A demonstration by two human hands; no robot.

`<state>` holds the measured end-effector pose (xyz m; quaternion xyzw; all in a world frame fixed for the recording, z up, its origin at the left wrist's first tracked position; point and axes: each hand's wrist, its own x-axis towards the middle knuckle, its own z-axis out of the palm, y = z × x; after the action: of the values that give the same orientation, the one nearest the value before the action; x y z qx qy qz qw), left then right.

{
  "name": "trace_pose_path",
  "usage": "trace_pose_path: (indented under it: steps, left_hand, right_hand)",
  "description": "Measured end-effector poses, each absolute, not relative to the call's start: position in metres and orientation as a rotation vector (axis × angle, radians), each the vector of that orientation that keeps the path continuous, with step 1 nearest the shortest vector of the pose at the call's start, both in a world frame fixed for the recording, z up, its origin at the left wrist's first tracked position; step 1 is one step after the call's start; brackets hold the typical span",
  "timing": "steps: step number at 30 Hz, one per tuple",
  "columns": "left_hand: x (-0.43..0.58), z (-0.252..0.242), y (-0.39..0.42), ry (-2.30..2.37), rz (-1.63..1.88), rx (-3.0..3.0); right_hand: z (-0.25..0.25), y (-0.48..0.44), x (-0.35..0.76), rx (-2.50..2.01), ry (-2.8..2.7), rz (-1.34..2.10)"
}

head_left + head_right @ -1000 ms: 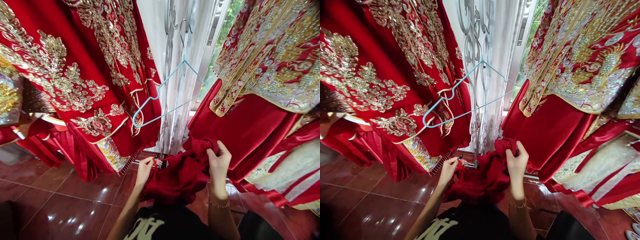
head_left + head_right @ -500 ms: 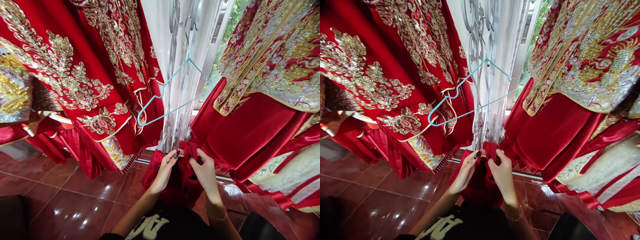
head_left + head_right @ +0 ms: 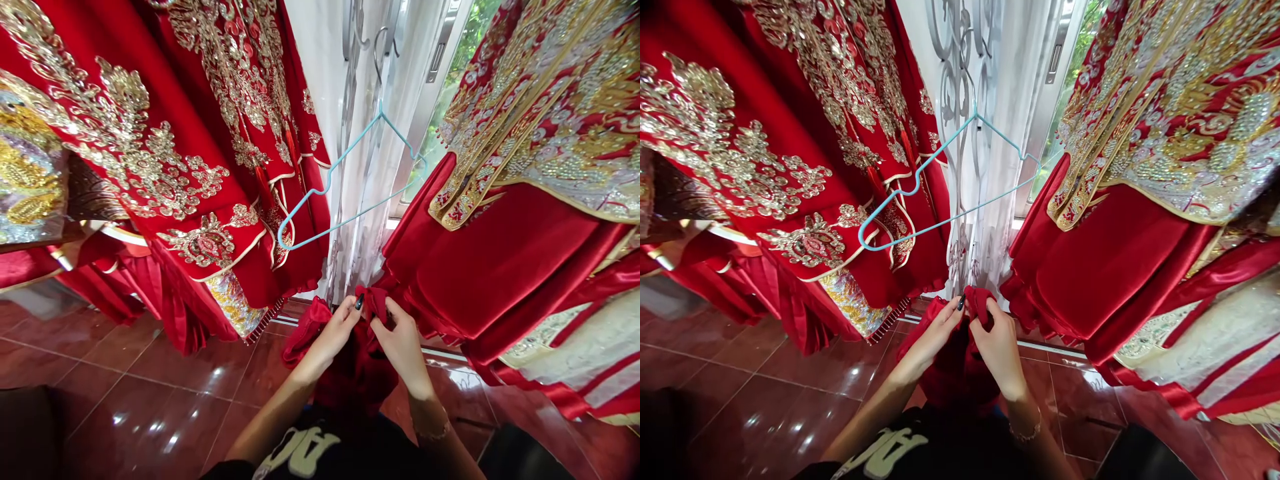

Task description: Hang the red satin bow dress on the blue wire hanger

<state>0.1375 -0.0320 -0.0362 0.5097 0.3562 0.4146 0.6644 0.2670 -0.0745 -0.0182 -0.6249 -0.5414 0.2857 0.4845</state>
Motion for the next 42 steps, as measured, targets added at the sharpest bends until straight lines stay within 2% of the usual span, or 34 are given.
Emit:
trace_pose_path:
  steps: [7,14,19,22,24,26,29,36,38,42]
  left_hand:
    - [0.137,-0.038,-0.027,0.73,0.803,1.188]
    - [0.133,-0.041,-0.018,0.684,0.908,1.021]
    - [0.118,-0.05,-0.011,0.804,1.085,0.726]
    - [0.118,-0.051,-0.011,0.786,1.126,0.826]
    - [0.123,-0.052,-0.014,0.787,1.133,0.941]
    - [0.13,-0.052,-0.018,0.81,1.128,1.022]
    - [0.138,-0.054,-0.023,0.82,1.112,1.089]
    - [0.133,-0.048,-0.037,0.875,1.127,1.244]
    - [0.122,-0.044,-0.044,0.899,1.108,1.253]
    - [0.077,-0.039,-0.061,0.958,1.1,1.306]
  right_hand:
    - [-0.019,-0.075,0.274,-1.41,-1.256,0.83]
    - [-0.017,-0.073,0.284,-1.373,-1.139,0.87]
    - [-0.034,-0.077,0.337,-1.598,-1.098,0.587]
    - [-0.044,-0.083,0.365,-1.91,-1.205,0.28]
    - [-0.048,-0.085,0.362,-1.944,-1.273,0.117]
    - [-0.052,-0.084,0.339,-1.766,-1.384,0.188]
    - [-0.061,-0.073,0.291,-1.459,-1.53,0.633]
    - [-0.083,-0.05,0.254,-1.28,-1.432,0.678]
    - [-0.086,-0.052,0.264,-1.299,-1.387,0.549]
    - [-0.083,-0.063,0.307,-1.389,-1.256,-0.135]
